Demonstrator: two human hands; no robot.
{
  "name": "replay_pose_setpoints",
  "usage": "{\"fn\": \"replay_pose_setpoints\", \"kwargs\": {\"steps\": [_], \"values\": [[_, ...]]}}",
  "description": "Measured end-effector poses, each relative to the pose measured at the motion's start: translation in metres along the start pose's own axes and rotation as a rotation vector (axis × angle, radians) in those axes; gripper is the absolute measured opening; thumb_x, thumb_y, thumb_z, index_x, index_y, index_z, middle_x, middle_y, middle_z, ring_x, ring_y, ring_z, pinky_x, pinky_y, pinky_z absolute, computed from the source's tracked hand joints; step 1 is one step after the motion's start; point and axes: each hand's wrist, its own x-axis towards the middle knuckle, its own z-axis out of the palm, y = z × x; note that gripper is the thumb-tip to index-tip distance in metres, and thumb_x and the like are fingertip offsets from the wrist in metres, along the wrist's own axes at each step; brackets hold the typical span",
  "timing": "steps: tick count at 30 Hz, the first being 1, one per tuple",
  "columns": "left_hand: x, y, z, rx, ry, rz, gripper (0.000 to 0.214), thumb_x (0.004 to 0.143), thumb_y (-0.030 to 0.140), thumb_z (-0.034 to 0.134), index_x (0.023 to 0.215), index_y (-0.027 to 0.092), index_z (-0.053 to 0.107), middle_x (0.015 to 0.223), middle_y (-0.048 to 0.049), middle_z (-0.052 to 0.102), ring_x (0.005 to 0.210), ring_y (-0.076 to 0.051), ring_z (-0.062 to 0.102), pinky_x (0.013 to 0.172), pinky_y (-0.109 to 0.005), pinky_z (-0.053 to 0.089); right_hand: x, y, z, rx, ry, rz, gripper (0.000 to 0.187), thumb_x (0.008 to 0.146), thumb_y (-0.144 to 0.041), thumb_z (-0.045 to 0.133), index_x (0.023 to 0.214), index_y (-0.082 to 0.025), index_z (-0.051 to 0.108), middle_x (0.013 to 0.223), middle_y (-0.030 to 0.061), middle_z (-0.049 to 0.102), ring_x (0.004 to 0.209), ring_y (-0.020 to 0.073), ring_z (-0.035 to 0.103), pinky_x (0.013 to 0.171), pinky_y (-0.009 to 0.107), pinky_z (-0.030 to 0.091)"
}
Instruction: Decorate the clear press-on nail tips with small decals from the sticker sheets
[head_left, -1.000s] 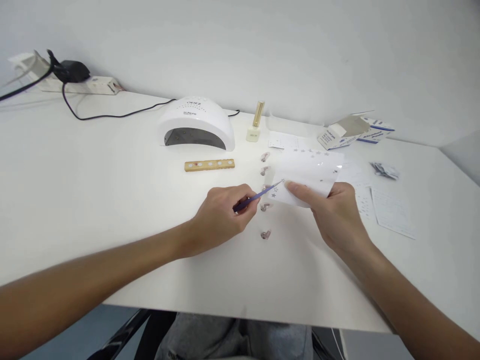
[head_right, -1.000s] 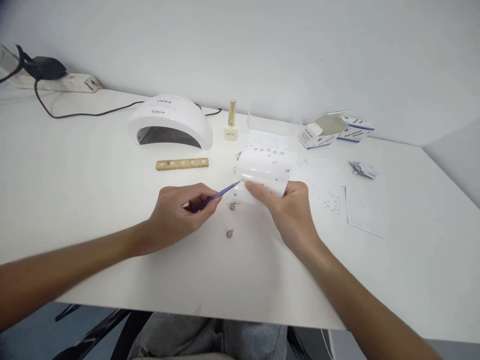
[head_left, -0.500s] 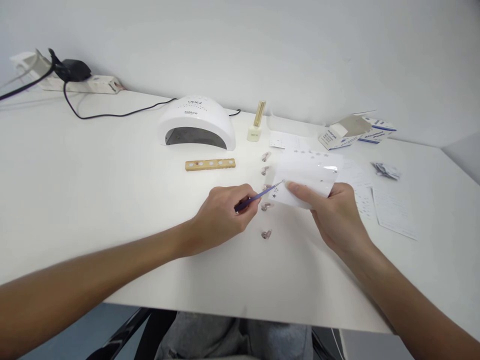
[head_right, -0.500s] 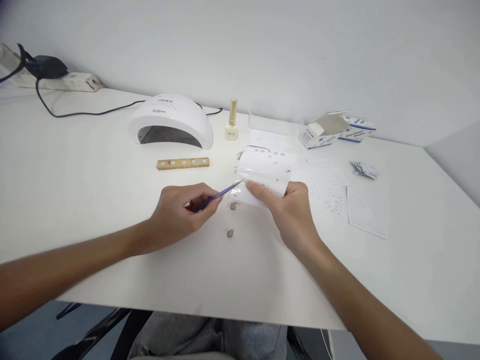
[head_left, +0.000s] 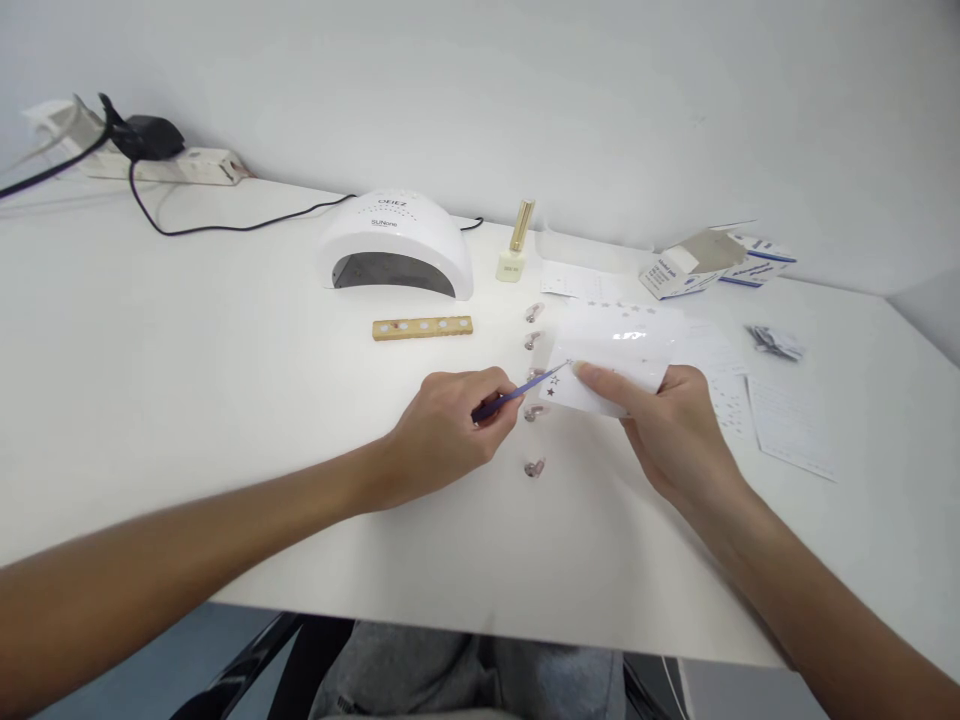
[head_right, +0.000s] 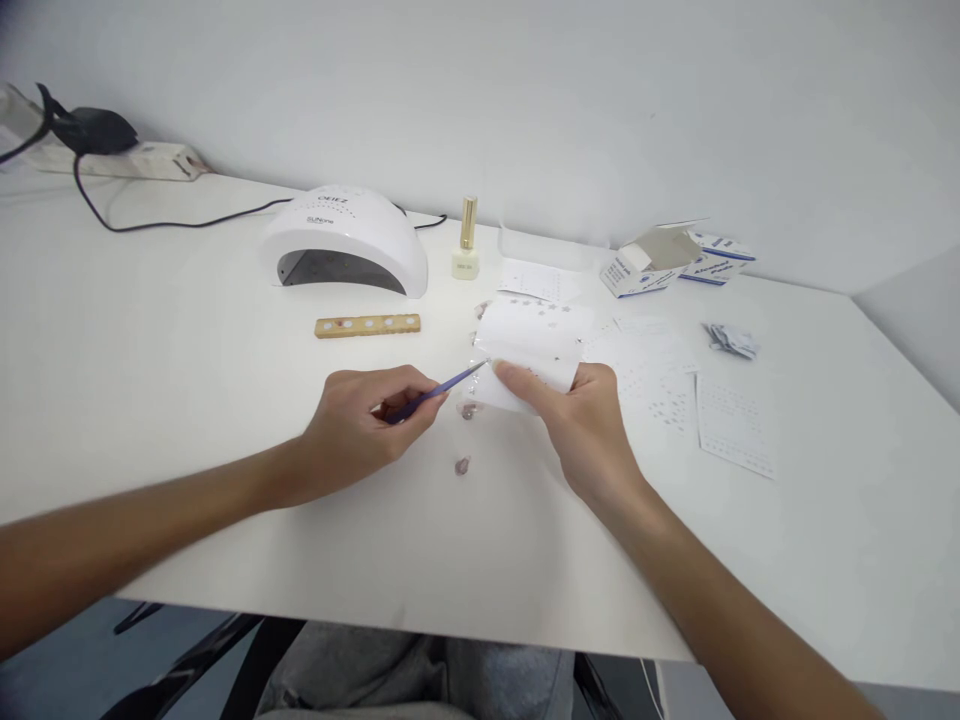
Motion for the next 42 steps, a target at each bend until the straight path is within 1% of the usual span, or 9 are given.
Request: {"fn": "replay_pose_setpoints", "kwargs": {"steps": [12,18,22,26,29,32,36,39,42], "values": [[0.000,0.000,0.001,-0.027,0.010,0.007,0.012,0.078,0.015,0.059,0.066,0.016,0.058,0.048,0.0077,0.041,0.045,-0.004,0.031,0.043,-0.018,0.027,0.000,0.001,0.000,0.023,-0.016,0.018,0.018,0.072,-0.039,0.074,0.077,-0.022,0.071,0.087,0.0056,0.072,0.082,0.0256,0.068,0.066,0.034,0.056],[0.000,0.000,0.001,-0.034,0.024,0.023,0.013,0.079,0.015,0.059,0.066,0.016,0.059,0.049,0.0073,0.043,0.045,-0.004,0.031,0.043,-0.018,0.028,0.000,0.001,0.000,-0.036,-0.012,0.003,0.022,0.073,-0.043,0.072,0.077,-0.021,0.070,0.088,0.0061,0.072,0.080,0.0253,0.069,0.063,0.034,0.056],[0.001,-0.001,0.001,-0.040,0.034,0.030,0.013,0.079,0.015,0.059,0.066,0.016,0.058,0.048,0.0073,0.043,0.045,-0.003,0.032,0.043,-0.017,0.028,0.000,0.003,-0.001,-0.071,-0.002,-0.012,0.023,0.072,-0.044,0.072,0.072,-0.021,0.068,0.081,0.0050,0.071,0.074,0.0239,0.067,0.057,0.032,0.053],[0.003,0.003,-0.002,-0.102,-0.008,-0.049,0.012,0.079,0.017,0.059,0.067,0.016,0.059,0.049,0.0068,0.045,0.045,-0.003,0.033,0.043,-0.017,0.029,-0.002,0.001,0.000,-0.138,0.064,-0.050,0.019,0.072,-0.042,0.072,0.075,-0.023,0.071,0.073,0.0027,0.069,0.071,0.0236,0.066,0.053,0.031,0.050],[0.004,0.007,-0.005,-0.169,-0.057,-0.116,0.012,0.081,0.020,0.058,0.071,0.016,0.063,0.051,0.0055,0.048,0.045,-0.004,0.035,0.043,-0.017,0.030,-0.004,-0.006,0.002,-0.222,0.106,-0.056,0.018,0.071,-0.039,0.073,0.067,-0.023,0.070,0.070,0.0022,0.068,0.069,0.0224,0.064,0.051,0.030,0.047],[0.005,0.007,-0.007,-0.232,-0.086,-0.164,0.017,0.084,0.026,0.056,0.076,0.016,0.067,0.053,0.0027,0.053,0.047,-0.006,0.040,0.043,-0.019,0.032,-0.005,-0.011,0.004,-0.288,0.137,-0.043,0.020,0.071,-0.038,0.073,0.060,-0.022,0.067,0.063,0.0011,0.065,0.059,0.0193,0.060,0.046,0.029,0.043],[0.006,0.005,-0.005,-0.287,-0.089,-0.227,0.018,0.084,0.029,0.057,0.075,0.016,0.067,0.053,0.0021,0.056,0.045,-0.006,0.040,0.041,-0.019,0.032,-0.006,-0.011,0.005,-0.324,0.152,-0.075,0.033,0.070,-0.038,0.072,0.046,-0.021,0.057,0.048,-0.0020,0.051,0.044,0.0135,0.047,0.038,0.027,0.032],[0.006,0.005,-0.005,-0.300,-0.072,-0.247,0.017,0.082,0.029,0.060,0.072,0.015,0.064,0.052,0.0028,0.055,0.044,-0.005,0.038,0.040,-0.018,0.030,-0.007,-0.009,0.006,-0.335,0.183,-0.105,0.038,0.070,-0.039,0.072,0.043,-0.022,0.051,0.045,-0.0027,0.045,0.042,0.0122,0.042,0.038,0.026,0.028],[0.005,0.006,-0.005,-0.288,-0.047,-0.218,0.016,0.081,0.027,0.061,0.070,0.015,0.063,0.052,0.0029,0.055,0.045,-0.005,0.039,0.041,-0.018,0.031,-0.006,-0.009,0.005,-0.370,0.215,-0.125,0.047,0.069,-0.039,0.072,0.039,-0.021,0.041,0.042,-0.0033,0.038,0.041,0.0105,0.036,0.037,0.026,0.025]]}}
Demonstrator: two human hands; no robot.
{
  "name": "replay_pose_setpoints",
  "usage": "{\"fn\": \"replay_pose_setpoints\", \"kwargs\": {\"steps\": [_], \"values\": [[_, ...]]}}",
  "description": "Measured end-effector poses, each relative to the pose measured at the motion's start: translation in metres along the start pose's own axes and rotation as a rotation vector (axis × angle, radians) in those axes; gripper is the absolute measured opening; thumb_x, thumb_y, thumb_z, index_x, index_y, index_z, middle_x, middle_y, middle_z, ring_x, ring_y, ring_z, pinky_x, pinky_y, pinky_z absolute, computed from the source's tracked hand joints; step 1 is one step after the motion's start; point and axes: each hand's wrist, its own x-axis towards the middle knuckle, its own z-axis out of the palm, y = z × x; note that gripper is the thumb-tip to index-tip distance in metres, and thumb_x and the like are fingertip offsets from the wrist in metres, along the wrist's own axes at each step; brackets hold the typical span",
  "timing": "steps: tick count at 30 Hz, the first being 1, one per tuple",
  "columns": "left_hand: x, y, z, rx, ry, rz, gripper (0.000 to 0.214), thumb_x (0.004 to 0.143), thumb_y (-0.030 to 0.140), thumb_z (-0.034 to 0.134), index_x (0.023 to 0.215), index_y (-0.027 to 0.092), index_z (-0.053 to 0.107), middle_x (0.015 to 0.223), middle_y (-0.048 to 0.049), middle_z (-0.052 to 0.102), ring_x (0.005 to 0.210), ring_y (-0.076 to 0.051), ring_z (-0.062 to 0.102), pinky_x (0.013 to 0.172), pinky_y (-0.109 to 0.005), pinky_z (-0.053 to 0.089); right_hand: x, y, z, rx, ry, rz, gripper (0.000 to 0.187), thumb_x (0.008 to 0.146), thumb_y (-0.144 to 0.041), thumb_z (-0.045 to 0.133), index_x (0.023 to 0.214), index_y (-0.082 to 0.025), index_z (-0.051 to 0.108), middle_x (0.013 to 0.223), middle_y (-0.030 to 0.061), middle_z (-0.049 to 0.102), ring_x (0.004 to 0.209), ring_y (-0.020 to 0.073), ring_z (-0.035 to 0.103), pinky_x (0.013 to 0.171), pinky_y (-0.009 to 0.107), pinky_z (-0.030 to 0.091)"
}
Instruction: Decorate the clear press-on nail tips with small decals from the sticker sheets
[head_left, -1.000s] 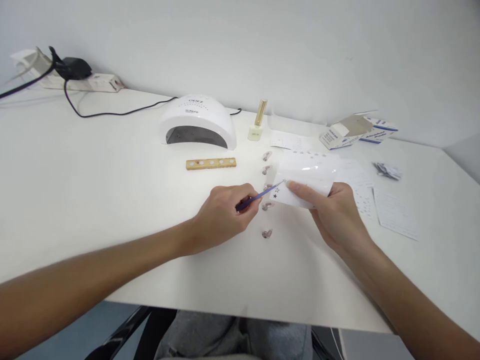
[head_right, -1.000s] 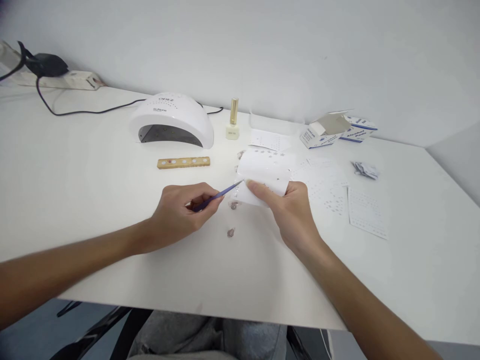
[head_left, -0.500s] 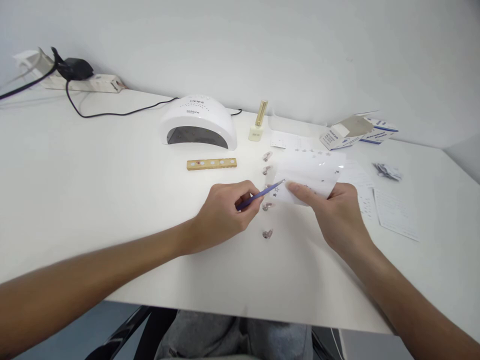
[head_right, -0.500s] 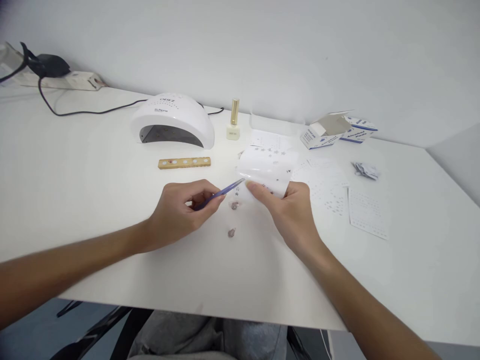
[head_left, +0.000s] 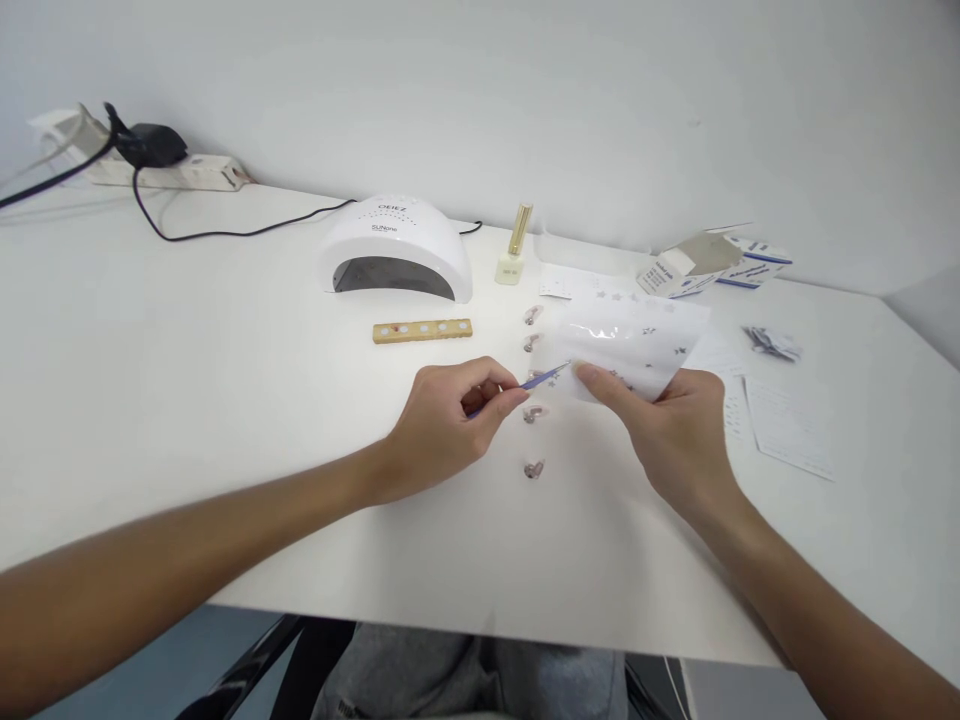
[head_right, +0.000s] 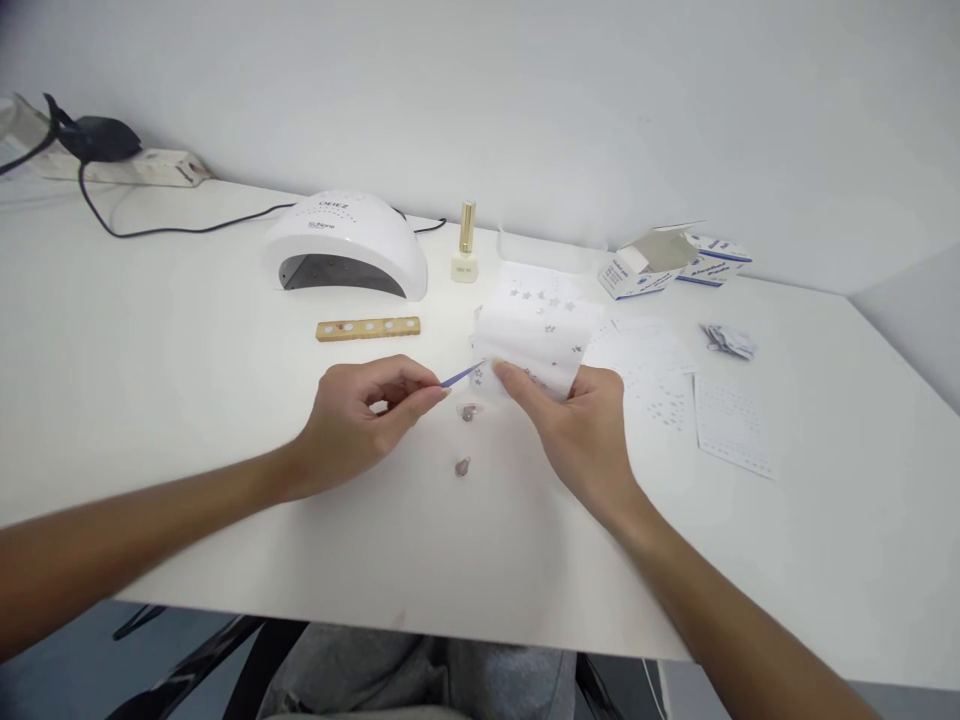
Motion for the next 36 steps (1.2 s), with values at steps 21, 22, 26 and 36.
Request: {"fn": "replay_pose_setpoints", "kwargs": {"steps": [21,22,26,36], "values": [[-0.005,0.001,-0.005,0.279,0.050,0.283,0.003,0.082,0.016,0.058,0.084,0.018,0.059,0.063,0.0042,0.057,0.051,-0.004,0.047,0.047,-0.016,0.039,0.038,0.019,-0.056,-0.574,-0.081,-0.198,0.030,0.079,-0.047,0.059,0.101,-0.026,0.057,0.094,0.0080,0.062,0.089,0.0272,0.055,0.067,0.037,0.041],[-0.010,0.001,-0.006,0.318,0.029,0.386,0.006,0.081,0.012,0.058,0.085,0.017,0.060,0.064,0.0041,0.058,0.051,-0.004,0.047,0.049,-0.016,0.040,0.032,0.017,-0.053,-0.523,-0.227,-0.198,0.023,0.080,-0.044,0.059,0.094,-0.027,0.060,0.088,0.0048,0.063,0.080,0.0226,0.056,0.064,0.034,0.042],[-0.031,-0.011,-0.012,0.380,-0.033,0.578,0.021,0.076,0.002,0.061,0.095,0.012,0.062,0.080,-0.0035,0.065,0.063,-0.007,0.056,0.054,-0.018,0.045,0.010,0.018,-0.035,-0.379,-0.687,-0.187,0.013,0.080,-0.034,0.061,0.088,-0.025,0.065,0.086,0.0003,0.064,0.078,0.0170,0.057,0.069,0.031,0.044],[-0.045,-0.019,-0.019,0.498,-0.059,0.545,0.020,0.075,0.002,0.063,0.091,0.013,0.063,0.077,-0.0029,0.066,0.060,-0.009,0.058,0.051,-0.020,0.047,-0.003,0.028,-0.001,-0.264,-0.709,-0.261,0.017,0.072,-0.032,0.073,0.087,-0.025,0.070,0.094,0.0003,0.063,0.097,0.0192,0.051,0.093,0.037,0.037]]}}
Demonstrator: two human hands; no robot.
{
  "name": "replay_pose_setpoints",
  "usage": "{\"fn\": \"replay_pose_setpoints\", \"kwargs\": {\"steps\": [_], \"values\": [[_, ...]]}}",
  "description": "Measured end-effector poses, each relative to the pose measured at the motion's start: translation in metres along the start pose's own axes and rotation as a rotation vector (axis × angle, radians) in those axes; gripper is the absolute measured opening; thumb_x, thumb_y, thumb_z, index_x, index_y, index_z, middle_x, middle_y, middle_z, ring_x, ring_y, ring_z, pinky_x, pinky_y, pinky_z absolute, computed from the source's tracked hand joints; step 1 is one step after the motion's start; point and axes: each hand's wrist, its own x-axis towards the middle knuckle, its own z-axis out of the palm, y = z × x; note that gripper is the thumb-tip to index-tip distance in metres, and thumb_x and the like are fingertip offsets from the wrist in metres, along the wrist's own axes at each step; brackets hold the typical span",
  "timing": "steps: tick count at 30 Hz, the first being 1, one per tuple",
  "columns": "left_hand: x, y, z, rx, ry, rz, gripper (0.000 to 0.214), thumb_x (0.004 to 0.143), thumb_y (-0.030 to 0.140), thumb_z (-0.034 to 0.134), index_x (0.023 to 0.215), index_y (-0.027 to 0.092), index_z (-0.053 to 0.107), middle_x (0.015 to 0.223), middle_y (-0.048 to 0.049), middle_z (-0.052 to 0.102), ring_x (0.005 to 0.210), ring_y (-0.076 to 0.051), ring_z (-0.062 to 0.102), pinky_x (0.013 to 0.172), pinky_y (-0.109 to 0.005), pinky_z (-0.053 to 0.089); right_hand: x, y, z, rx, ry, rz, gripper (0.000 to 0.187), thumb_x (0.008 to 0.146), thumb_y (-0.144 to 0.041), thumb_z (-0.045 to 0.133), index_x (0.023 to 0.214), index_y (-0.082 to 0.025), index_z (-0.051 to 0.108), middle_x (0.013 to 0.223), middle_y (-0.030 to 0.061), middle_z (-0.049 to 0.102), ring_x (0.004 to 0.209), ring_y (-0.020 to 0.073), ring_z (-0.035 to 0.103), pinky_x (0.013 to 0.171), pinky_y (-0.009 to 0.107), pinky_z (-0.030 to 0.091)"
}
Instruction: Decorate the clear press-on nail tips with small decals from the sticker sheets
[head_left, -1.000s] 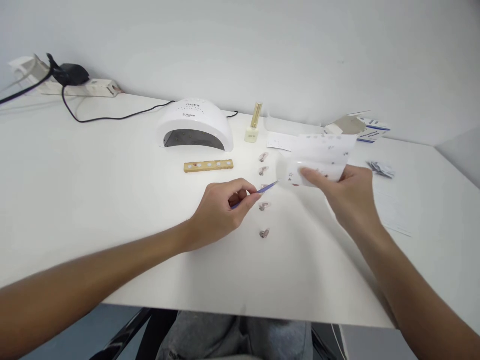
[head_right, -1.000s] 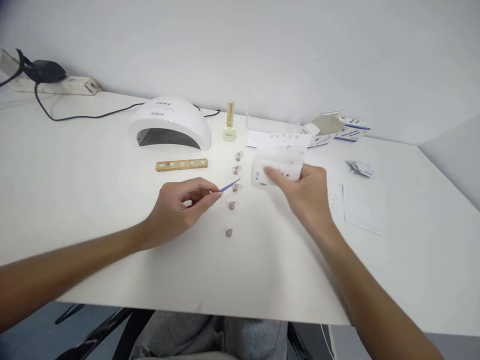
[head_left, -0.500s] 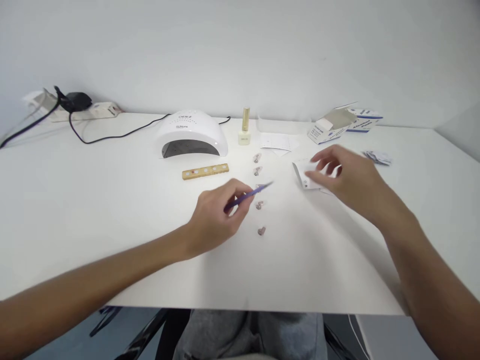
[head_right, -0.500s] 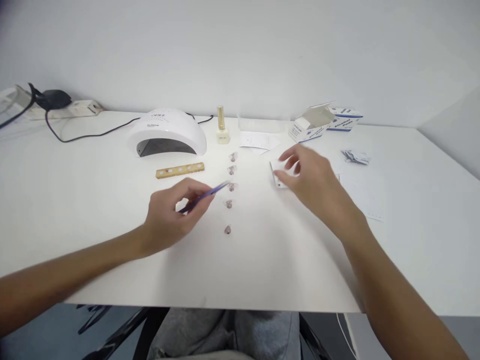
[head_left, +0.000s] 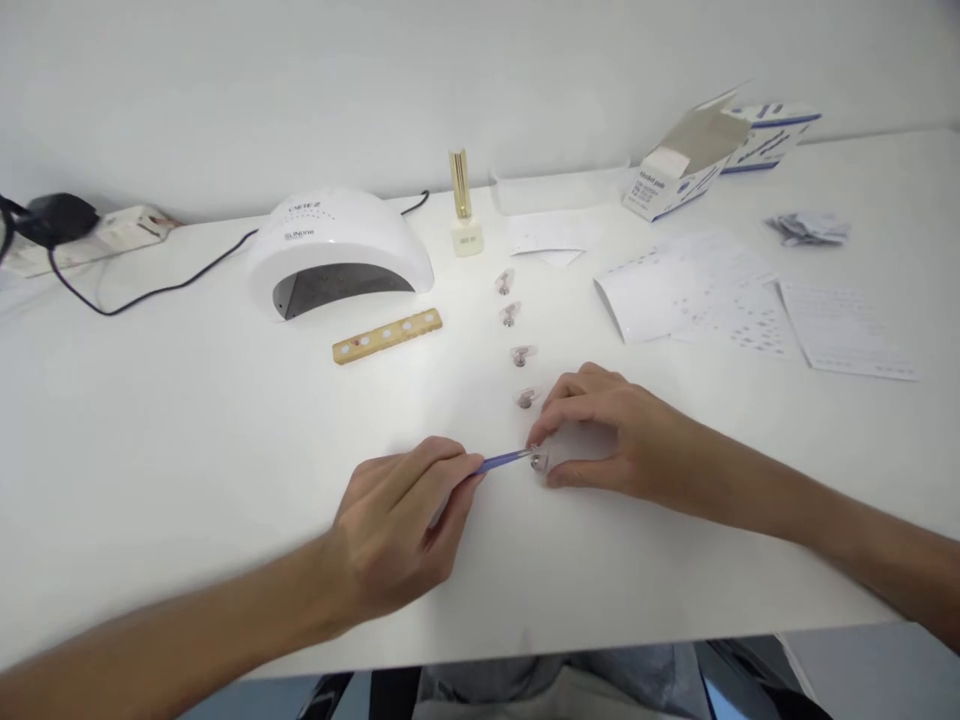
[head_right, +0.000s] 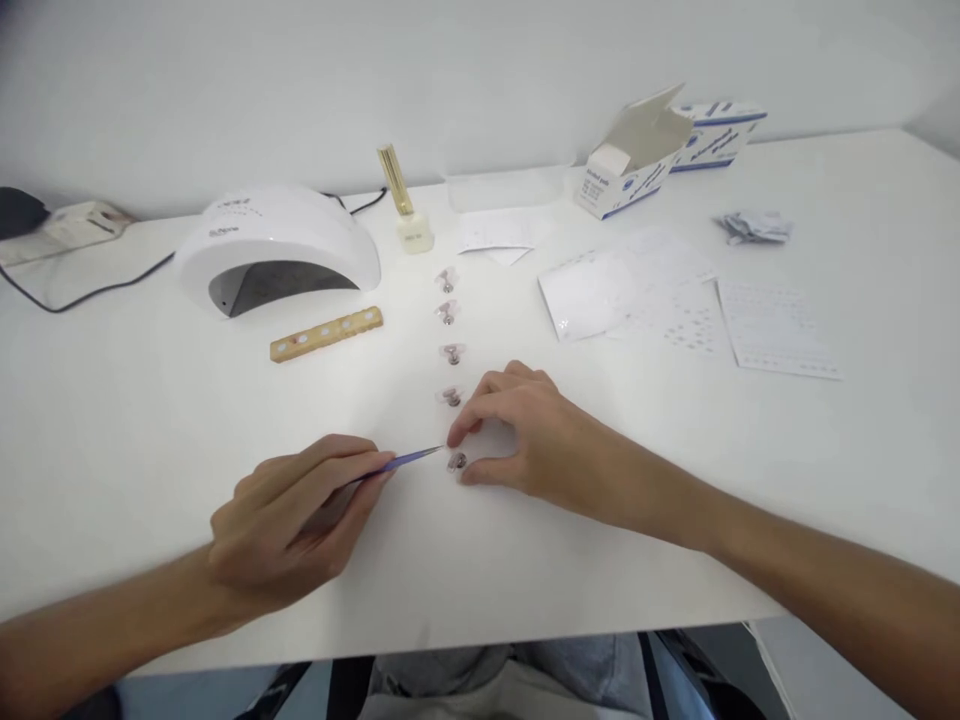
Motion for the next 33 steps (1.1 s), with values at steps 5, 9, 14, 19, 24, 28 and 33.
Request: {"fn": "replay_pose_setpoints", "kwargs": {"steps": [5,9,14,19,24,28,33], "values": [[0.004,0.007,-0.005,0.044,-0.042,0.057,0.015,0.072,0.002,0.066,0.086,0.008,0.067,0.074,-0.0059,0.068,0.063,-0.010,0.060,0.054,-0.020,0.049,-0.002,0.002,0.008,-0.031,0.056,-0.058,0.005,0.077,-0.032,0.070,0.079,-0.028,0.071,0.088,-0.0013,0.064,0.092,0.0187,0.050,0.093,0.039,0.035],[0.007,0.010,-0.006,0.068,-0.043,0.025,0.013,0.072,0.003,0.067,0.084,0.009,0.068,0.073,-0.0053,0.069,0.059,-0.009,0.059,0.051,-0.020,0.048,-0.003,0.005,0.010,0.009,0.090,-0.071,0.003,0.078,-0.030,0.068,0.077,-0.028,0.071,0.087,-0.0011,0.064,0.093,0.0189,0.053,0.091,0.038,0.038],[0.015,0.014,-0.009,0.097,0.030,-0.050,0.009,0.071,0.003,0.067,0.077,0.010,0.068,0.069,-0.0044,0.069,0.053,-0.006,0.057,0.048,-0.017,0.047,-0.003,-0.002,0.005,0.202,0.136,0.062,0.007,0.074,-0.032,0.071,0.077,-0.026,0.070,0.089,-0.0019,0.068,0.089,0.0168,0.059,0.081,0.031,0.045],[0.018,0.014,-0.011,0.085,0.022,-0.051,0.007,0.073,0.003,0.067,0.076,0.009,0.068,0.067,-0.0050,0.069,0.051,-0.006,0.057,0.048,-0.016,0.048,-0.004,-0.009,0.003,0.222,0.200,0.127,0.005,0.071,-0.029,0.073,0.070,-0.025,0.069,0.073,-0.0057,0.069,0.067,0.0109,0.058,0.065,0.024,0.046],[0.015,0.008,-0.010,0.155,0.020,0.031,0.010,0.072,0.002,0.066,0.077,0.010,0.068,0.068,-0.0050,0.069,0.056,-0.009,0.061,0.049,-0.019,0.050,-0.005,-0.006,0.008,0.178,0.221,0.075,0.004,0.076,-0.030,0.069,0.076,-0.027,0.072,0.080,-0.0043,0.070,0.072,0.0124,0.060,0.066,0.026,0.046],[0.015,0.005,-0.014,0.214,0.004,0.093,0.013,0.071,0.002,0.066,0.079,0.012,0.067,0.068,-0.0040,0.068,0.055,-0.011,0.061,0.047,-0.020,0.049,-0.004,-0.005,0.011,0.161,0.229,0.038,0.003,0.076,-0.029,0.068,0.077,-0.027,0.072,0.080,-0.0029,0.070,0.074,0.0148,0.062,0.068,0.030,0.047],[0.014,0.007,-0.016,0.237,-0.038,0.034,0.014,0.075,0.006,0.063,0.084,0.016,0.066,0.071,-0.0024,0.069,0.057,-0.011,0.062,0.047,-0.021,0.050,-0.004,-0.006,0.012,0.162,0.248,0.057,0.001,0.075,-0.027,0.069,0.074,-0.027,0.068,0.079,-0.0015,0.069,0.074,0.0175,0.062,0.068,0.032,0.048]]}}
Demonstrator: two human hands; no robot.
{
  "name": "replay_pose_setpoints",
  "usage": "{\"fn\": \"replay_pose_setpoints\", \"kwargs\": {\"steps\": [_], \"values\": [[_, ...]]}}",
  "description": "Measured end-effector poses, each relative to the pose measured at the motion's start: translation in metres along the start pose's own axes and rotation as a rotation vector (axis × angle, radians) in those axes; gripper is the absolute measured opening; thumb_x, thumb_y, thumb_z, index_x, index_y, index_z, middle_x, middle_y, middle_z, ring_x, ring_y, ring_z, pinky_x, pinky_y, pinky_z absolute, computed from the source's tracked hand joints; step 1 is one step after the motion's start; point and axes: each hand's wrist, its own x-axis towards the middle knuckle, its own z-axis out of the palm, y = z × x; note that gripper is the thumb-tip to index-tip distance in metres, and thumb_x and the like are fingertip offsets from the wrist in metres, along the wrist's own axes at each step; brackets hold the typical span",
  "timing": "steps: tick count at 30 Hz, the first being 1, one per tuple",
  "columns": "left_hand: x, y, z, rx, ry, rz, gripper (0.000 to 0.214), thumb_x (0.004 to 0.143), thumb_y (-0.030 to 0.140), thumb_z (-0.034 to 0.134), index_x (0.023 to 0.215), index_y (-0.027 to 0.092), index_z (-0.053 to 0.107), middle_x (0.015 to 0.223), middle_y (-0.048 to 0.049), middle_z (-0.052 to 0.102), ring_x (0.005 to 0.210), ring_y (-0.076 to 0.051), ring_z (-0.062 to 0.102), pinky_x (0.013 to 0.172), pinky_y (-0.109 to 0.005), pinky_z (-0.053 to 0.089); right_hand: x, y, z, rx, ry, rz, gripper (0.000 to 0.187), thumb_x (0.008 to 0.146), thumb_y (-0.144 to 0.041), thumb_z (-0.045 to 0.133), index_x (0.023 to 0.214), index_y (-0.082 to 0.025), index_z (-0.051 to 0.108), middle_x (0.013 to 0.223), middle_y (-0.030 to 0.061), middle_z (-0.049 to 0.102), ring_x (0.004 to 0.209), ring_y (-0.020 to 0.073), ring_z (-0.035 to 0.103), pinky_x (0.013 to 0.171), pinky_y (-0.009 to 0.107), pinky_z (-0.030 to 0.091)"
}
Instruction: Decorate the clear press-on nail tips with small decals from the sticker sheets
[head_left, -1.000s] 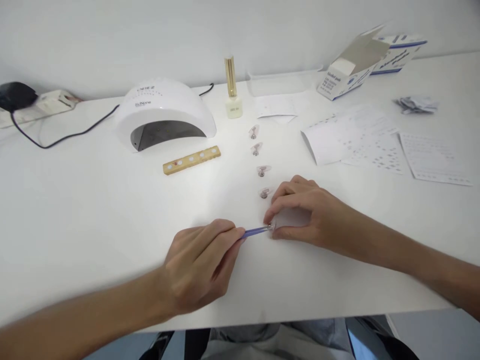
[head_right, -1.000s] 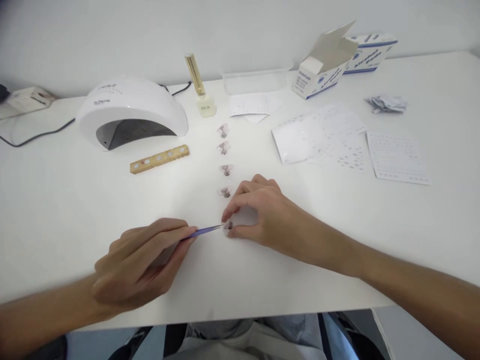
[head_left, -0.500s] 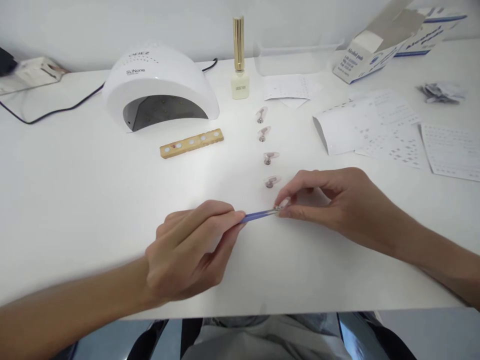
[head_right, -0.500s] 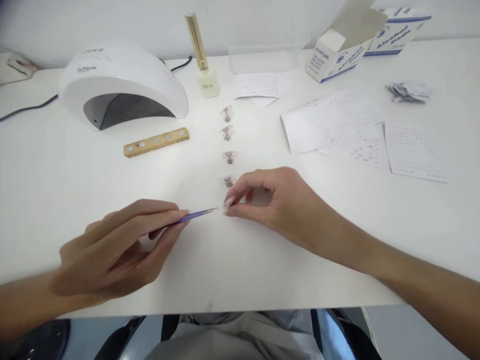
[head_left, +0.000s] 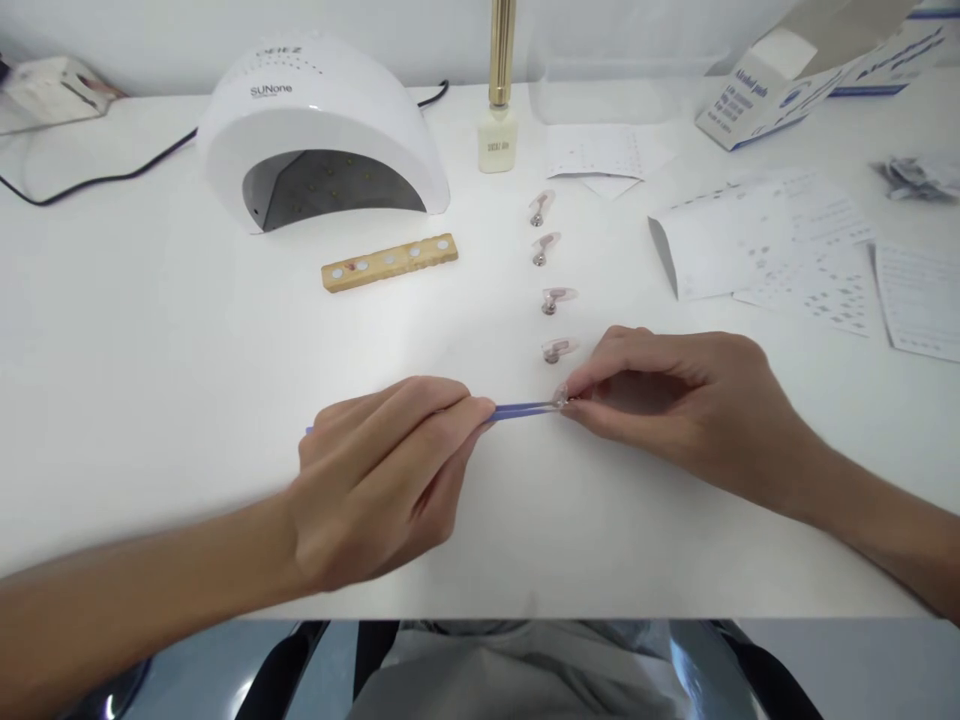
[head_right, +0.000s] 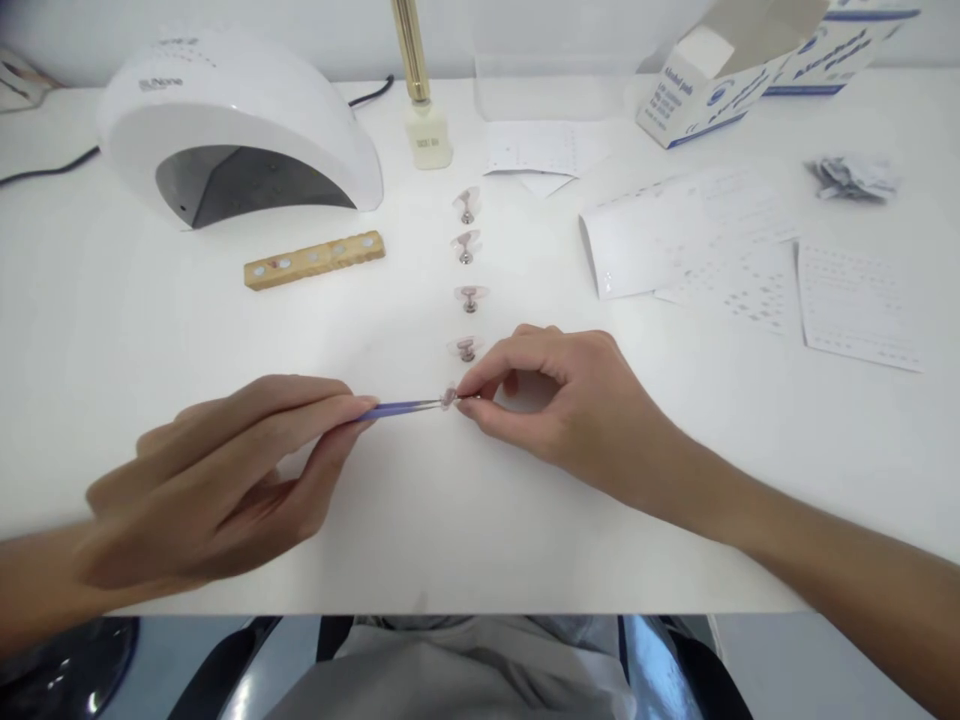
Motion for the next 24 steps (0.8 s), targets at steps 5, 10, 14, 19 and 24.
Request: {"fn": "replay_pose_setpoints", "kwargs": {"steps": [5,10,14,19,24], "values": [[-0.0012,0.0008,0.0039,0.021,0.032,-0.038,0.014,0.076,0.007,0.063,0.083,0.018,0.066,0.071,-0.0007,0.068,0.058,-0.010,0.062,0.047,-0.021,0.049,-0.0005,0.0014,-0.0003,-0.046,0.007,-0.016,0.003,0.075,-0.027,0.070,0.073,-0.027,0.067,0.078,-0.0017,0.068,0.074,0.0182,0.061,0.069,0.033,0.048],[-0.0026,0.0007,0.0057,0.015,0.030,-0.045,0.012,0.075,0.007,0.064,0.082,0.017,0.066,0.070,-0.0002,0.068,0.059,-0.010,0.061,0.048,-0.020,0.050,-0.0014,0.0025,-0.0002,-0.061,0.004,-0.016,0.003,0.076,-0.029,0.069,0.074,-0.027,0.067,0.079,-0.0023,0.068,0.074,0.0175,0.061,0.070,0.032,0.048],[-0.0038,0.0003,0.0071,0.005,0.056,-0.046,0.010,0.075,0.006,0.065,0.081,0.014,0.066,0.070,-0.0007,0.068,0.058,-0.009,0.060,0.049,-0.019,0.050,-0.0019,0.0025,0.0000,-0.061,0.006,-0.011,0.003,0.076,-0.028,0.070,0.074,-0.028,0.067,0.079,-0.0023,0.068,0.075,0.0176,0.061,0.070,0.033,0.048],[-0.0030,0.0010,0.0070,0.007,0.041,-0.056,0.011,0.076,0.007,0.065,0.081,0.017,0.066,0.071,-0.0004,0.068,0.058,-0.010,0.061,0.049,-0.020,0.050,-0.0020,0.0026,0.0001,-0.056,0.005,-0.007,0.003,0.076,-0.029,0.069,0.074,-0.028,0.067,0.080,-0.0019,0.067,0.075,0.0181,0.061,0.070,0.034,0.047],[-0.0010,0.0028,0.0051,0.015,0.036,-0.065,0.012,0.075,0.007,0.065,0.081,0.017,0.066,0.070,-0.0005,0.068,0.058,-0.010,0.062,0.049,-0.020,0.051,-0.0024,0.0026,0.0001,-0.059,0.010,-0.007,0.002,0.076,-0.029,0.068,0.075,-0.028,0.067,0.080,-0.0019,0.067,0.074,0.0171,0.060,0.069,0.033,0.046]]}}
